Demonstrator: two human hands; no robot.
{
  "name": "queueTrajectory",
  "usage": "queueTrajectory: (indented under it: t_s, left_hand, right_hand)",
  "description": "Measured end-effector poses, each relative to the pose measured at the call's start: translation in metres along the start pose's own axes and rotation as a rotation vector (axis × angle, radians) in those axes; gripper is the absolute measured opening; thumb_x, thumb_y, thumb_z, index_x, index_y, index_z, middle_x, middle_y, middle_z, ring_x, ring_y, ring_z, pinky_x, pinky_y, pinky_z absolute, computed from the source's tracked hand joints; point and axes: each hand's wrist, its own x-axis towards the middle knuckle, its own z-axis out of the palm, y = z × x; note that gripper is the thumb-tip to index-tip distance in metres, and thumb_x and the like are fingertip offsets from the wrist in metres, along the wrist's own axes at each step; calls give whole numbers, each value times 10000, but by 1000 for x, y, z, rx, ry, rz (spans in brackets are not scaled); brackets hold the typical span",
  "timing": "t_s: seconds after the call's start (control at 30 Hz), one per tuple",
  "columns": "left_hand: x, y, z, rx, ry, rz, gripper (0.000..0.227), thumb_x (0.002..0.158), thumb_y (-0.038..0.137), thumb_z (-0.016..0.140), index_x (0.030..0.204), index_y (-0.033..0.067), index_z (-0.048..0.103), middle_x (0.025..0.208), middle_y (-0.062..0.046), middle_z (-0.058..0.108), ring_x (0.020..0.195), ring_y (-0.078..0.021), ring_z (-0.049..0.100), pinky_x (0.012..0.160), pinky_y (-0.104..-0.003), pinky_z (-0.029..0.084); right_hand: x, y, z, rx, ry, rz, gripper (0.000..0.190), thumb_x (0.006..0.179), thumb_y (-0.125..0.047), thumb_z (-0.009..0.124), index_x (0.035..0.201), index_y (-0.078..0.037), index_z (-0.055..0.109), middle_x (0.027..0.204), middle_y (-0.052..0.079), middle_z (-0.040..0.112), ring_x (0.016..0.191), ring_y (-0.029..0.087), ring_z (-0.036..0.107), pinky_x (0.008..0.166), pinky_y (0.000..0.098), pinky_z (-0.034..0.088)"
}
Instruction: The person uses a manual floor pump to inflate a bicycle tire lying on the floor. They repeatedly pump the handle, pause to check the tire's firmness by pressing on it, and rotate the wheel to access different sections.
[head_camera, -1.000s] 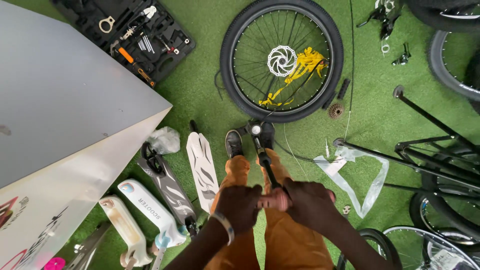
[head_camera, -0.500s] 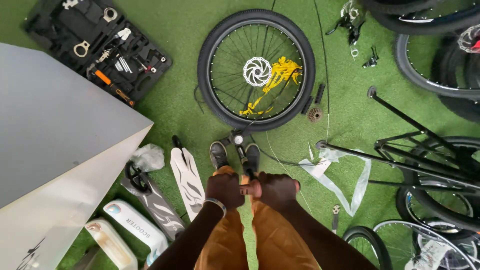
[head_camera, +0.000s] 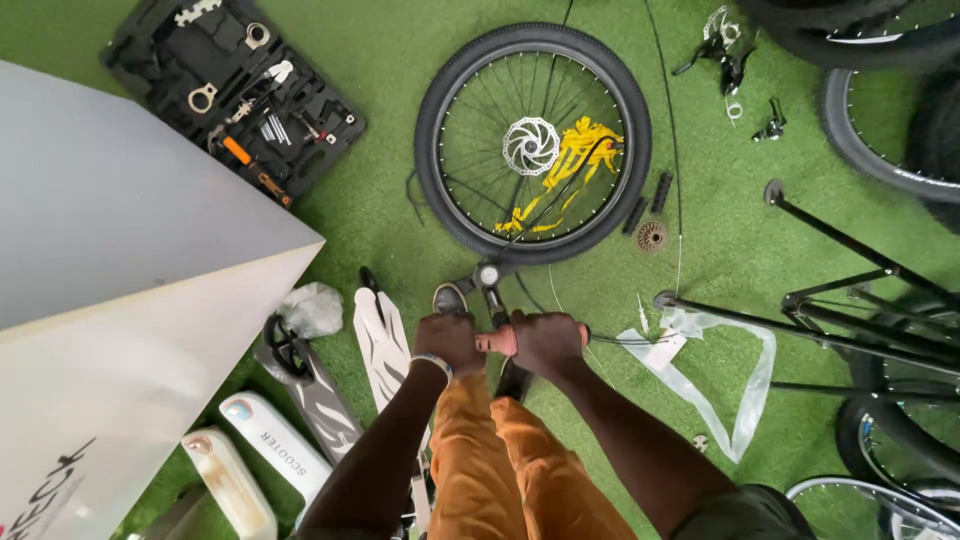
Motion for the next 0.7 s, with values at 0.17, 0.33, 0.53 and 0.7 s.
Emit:
queueTrajectory:
  t_s: [0.17, 0.33, 0.53, 0.7]
  left_hand:
    - [-26, 17, -27, 26, -116, 157, 408, 602, 360, 762, 974, 195, 773, 842, -74, 782, 870, -332, 778, 769, -513, 623]
    - [-133, 90, -229, -15, -135, 301, 218, 693, 398, 701, 783, 210, 764, 714, -58, 760, 764, -284, 777, 666, -418, 623]
    - [-97, 97, -223, -101, -288, 119, 245, 816, 339, 629, 828, 136, 765, 678, -103, 720, 704, -312, 738, 656, -460, 612]
    - [-25, 79, -118, -28, -122, 64, 342, 745, 482, 579, 700, 210, 781, 623, -33, 729, 689, -288, 767, 631, -450, 614]
  right_hand:
    - [-22, -8, -45, 222, -429, 186, 287, 790, -397, 589, 843, -161, 744, 771, 125, 756, 836, 402, 770, 717, 503, 599]
    - [-85, -47, -239, 154, -513, 199, 265, 820, -434, 557, 813, -204, 689, 712, 99, 730, 796, 386, 767, 724, 521, 605]
    - [-72, -26, -196, -63, 60, -16, 191, 727, -408, 645, 656, -248, 570, 497, -3, 602, 439, 267, 643, 420, 409, 475]
    - [-25, 6, -107, -153, 377, -72, 184, 691, -235, 586, 547, -232, 472, 382, -19, 476, 324, 231, 560, 362, 367, 439]
